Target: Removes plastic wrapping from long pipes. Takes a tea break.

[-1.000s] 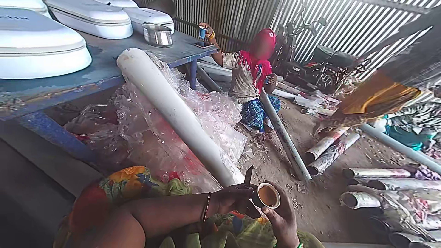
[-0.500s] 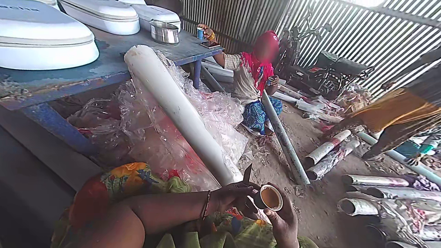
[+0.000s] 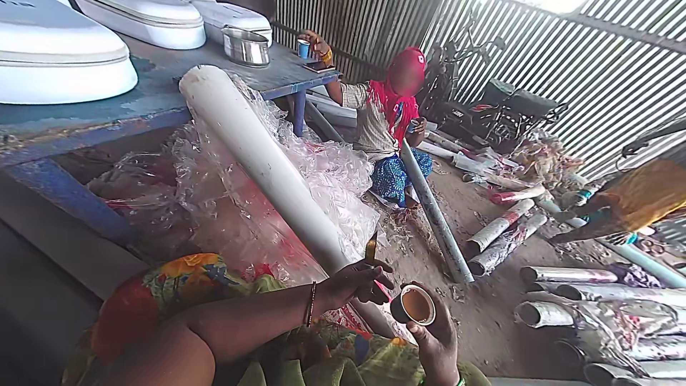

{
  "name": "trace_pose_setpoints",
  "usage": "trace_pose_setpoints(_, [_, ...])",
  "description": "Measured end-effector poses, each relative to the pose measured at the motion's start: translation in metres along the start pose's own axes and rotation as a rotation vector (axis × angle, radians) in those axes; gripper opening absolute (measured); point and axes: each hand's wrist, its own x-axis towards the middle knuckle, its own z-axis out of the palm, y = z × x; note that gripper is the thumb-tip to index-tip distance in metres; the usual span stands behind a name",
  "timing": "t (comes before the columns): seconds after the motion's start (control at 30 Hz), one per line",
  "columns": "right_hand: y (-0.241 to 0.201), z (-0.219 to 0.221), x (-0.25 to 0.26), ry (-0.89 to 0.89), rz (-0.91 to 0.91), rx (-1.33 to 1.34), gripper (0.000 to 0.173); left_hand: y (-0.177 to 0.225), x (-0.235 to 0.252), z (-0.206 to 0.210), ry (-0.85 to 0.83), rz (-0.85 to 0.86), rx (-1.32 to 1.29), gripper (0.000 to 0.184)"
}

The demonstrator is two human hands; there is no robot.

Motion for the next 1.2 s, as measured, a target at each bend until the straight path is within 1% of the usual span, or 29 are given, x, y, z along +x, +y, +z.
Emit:
trace_pose_setpoints(0.23, [0.001,0.0,0.0,0.012,0.013,0.027,0.059,0.015,0.0,-0.003,0.056,0.09,0.034,0.025])
trace_pose_setpoints(0.67, [0.001,-0.001,0.001,0.007,-0.008,0.007,0.059,0.051,0.003,-0.013,0.263,0.303,0.128,0.025])
trace_pose_setpoints(0.9, [0.001,-0.001,0.001,0.004,-0.01,-0.003,0.057,0.071,0.003,-0.023,0.423,0.474,0.303,0.023])
trace_pose_setpoints(1.0, [0.0,-0.001,0.001,0.001,-0.011,-0.001,0.058,0.076,0.004,-0.031,0.488,0.533,0.413,0.027])
trace_pose_setpoints(1.07, [0.001,-0.001,0.001,0.004,-0.007,0.016,0.058,0.077,0.005,-0.038,0.508,0.554,0.477,0.03])
trace_pose_setpoints(1.2, [-0.001,0.0,0.003,0.016,0.01,0.057,0.056,0.078,0.006,-0.046,0.503,0.583,0.498,0.034])
